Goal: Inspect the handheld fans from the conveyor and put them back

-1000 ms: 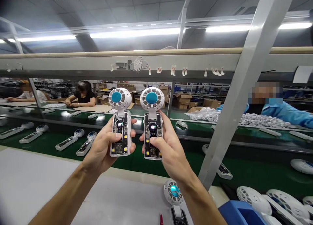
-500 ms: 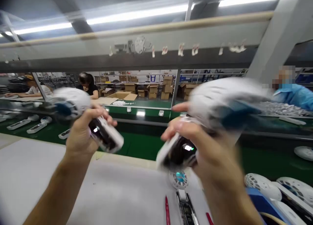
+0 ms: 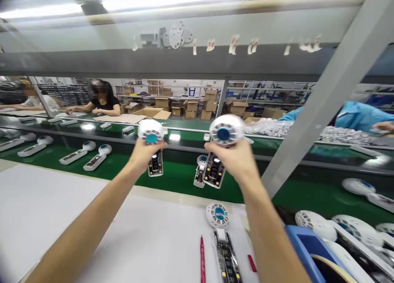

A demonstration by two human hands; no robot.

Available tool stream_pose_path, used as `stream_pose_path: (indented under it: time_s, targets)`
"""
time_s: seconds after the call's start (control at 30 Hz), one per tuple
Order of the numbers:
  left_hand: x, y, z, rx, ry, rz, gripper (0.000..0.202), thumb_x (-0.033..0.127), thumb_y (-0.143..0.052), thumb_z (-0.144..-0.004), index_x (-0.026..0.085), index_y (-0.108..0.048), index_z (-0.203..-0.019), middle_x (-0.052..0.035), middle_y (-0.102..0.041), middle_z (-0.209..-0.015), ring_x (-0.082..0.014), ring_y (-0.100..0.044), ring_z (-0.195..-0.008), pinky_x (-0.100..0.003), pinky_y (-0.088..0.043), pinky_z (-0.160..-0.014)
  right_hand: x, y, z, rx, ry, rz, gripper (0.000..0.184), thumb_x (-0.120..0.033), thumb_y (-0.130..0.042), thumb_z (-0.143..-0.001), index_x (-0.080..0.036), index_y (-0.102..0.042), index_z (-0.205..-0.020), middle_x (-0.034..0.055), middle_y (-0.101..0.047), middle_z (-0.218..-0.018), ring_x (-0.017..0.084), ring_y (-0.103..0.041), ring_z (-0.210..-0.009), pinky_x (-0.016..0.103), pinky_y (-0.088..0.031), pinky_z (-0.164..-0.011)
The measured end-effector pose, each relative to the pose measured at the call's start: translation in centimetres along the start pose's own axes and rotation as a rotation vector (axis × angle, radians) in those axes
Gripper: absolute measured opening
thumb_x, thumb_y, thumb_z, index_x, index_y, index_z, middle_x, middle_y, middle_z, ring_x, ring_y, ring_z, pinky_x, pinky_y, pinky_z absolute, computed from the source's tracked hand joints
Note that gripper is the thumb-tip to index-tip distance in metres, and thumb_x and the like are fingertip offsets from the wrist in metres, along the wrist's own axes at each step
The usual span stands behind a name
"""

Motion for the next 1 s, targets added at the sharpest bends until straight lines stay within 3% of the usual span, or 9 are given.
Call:
stream_pose_path:
  time_s: [0.1,0.17,0.27,0.37,0.47,0.6,0.7,0.87,1.0]
  targets:
    - [-6.0,-2.2,-2.1,-0.081,0.177,-0.201,0.02,0.026,-0.077,-0.079,0.011,-0.063,-0.077,-0.0011,-0.064,-0.073,-0.0142,-0.062,-0.067,-0.028,-0.052,-0.063,4.2,-2.8,-1.5,-0.058,-0.218,0.272,0.024,-0.026,-0.085,-0.071,-0.009,-0.073,-0.083,0.0105,-0.073,-0.085,0.03,-0.07,-0.09,0.04,-0.054,-0.083]
    - [-9.0,-2.8,-2.7,-0.1,0.24,-0.35,0.021,0.032,-0.068,-0.09,0.012,-0.065,-0.093,-0.0032,-0.067,-0.088,-0.015,-0.064,-0.078,-0.032,-0.056,-0.072,7.0,-4.0,-2.0,-0.116,-0.309,0.402,0.025,-0.033,-0.078,-0.083,-0.011,-0.071,-0.09,0.0073,-0.072,-0.093,0.025,-0.069,-0.092,0.04,-0.055,-0.085]
    - [-11.6,-2.3,-2.9,-0.074,0.252,-0.569,0.029,0.034,-0.066,-0.093,0.014,-0.063,-0.114,-0.0084,-0.065,-0.114,-0.0221,-0.064,-0.104,-0.043,-0.054,-0.091,10.1,-4.5,-2.4,-0.162,-0.387,0.561,0.031,-0.042,-0.065,-0.095,-0.013,-0.068,-0.107,0.0075,-0.069,-0.11,0.022,-0.067,-0.102,0.043,-0.054,-0.092]
    - [-11.9,-2.1,-2.5,-0.03,0.178,-0.753,0.045,0.032,-0.065,-0.091,0.016,-0.055,-0.132,-0.0137,-0.049,-0.142,-0.0324,-0.046,-0.133,-0.057,-0.038,-0.109,11.5,-4.0,-2.4,-0.13,-0.425,0.697,0.036,-0.042,-0.061,-0.098,-0.013,-0.064,-0.119,0.0124,-0.062,-0.128,0.026,-0.061,-0.117,0.049,-0.049,-0.101]
    - [-11.5,-4.2,-1.9,-0.081,0.103,-0.854,0.052,0.033,-0.061,-0.093,0.016,-0.047,-0.141,-0.0151,-0.035,-0.155,-0.0357,-0.028,-0.146,-0.06,-0.024,-0.117,12.5,-3.7,-2.4,-0.052,-0.508,0.819,0.04,-0.038,-0.062,-0.097,-0.015,-0.059,-0.131,0.0137,-0.049,-0.146,0.031,-0.049,-0.132,0.055,-0.041,-0.109]
    - [-12.1,-8.9,-1.9,-0.309,0.248,-0.882,0.039,0.04,-0.062,-0.094,0.014,-0.062,-0.122,-0.0126,-0.059,-0.132,-0.0291,-0.054,-0.125,-0.054,-0.042,-0.107,14.1,-3.5,-2.3,-0.063,-0.697,0.868,0.046,-0.032,-0.064,-0.096,-0.018,-0.054,-0.138,0.0129,-0.049,-0.145,0.032,-0.051,-0.13,0.057,-0.043,-0.107]
    - [-13.0,-10.8,-2.5,-0.404,0.4,-0.833,0.035,0.039,-0.064,-0.093,0.015,-0.063,-0.119,-0.01,-0.064,-0.121,-0.0244,-0.062,-0.111,-0.047,-0.051,-0.097,14.9,-3.2,-2.3,-0.1,-0.723,0.827,0.046,-0.03,-0.064,-0.096,-0.018,-0.052,-0.139,0.0125,-0.052,-0.142,0.03,-0.055,-0.126,0.054,-0.048,-0.103]
    - [-12.9,-9.3,-2.6,-0.412,0.519,-0.562,0.031,0.034,-0.064,-0.094,0.014,-0.062,-0.118,-0.0088,-0.065,-0.115,-0.021,-0.065,-0.1,-0.04,-0.057,-0.086,14.1,-2.0,-2.2,-0.141,-0.709,0.646,0.036,-0.031,-0.066,-0.095,-0.015,-0.06,-0.127,0.0114,-0.06,-0.131,0.027,-0.06,-0.116,0.048,-0.052,-0.097]
    - [-9.9,-7.8,-1.7,-0.381,0.455,-0.175,0.031,0.034,-0.062,-0.096,0.014,-0.06,-0.119,-0.0063,-0.065,-0.104,-0.0144,-0.064,-0.081,-0.03,-0.058,-0.069,11.3,-2.0,-2.3,-0.177,-0.61,0.302,0.024,-0.03,-0.066,-0.096,-0.013,-0.065,-0.113,0.0075,-0.067,-0.11,0.019,-0.067,-0.094,0.037,-0.059,-0.081]
Point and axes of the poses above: each hand's wrist, its own z-axis away from the middle knuckle, its own y-axis out of the back of the hand, x = y × z, the point moved 2 cm from there along -z, towards the middle knuckle
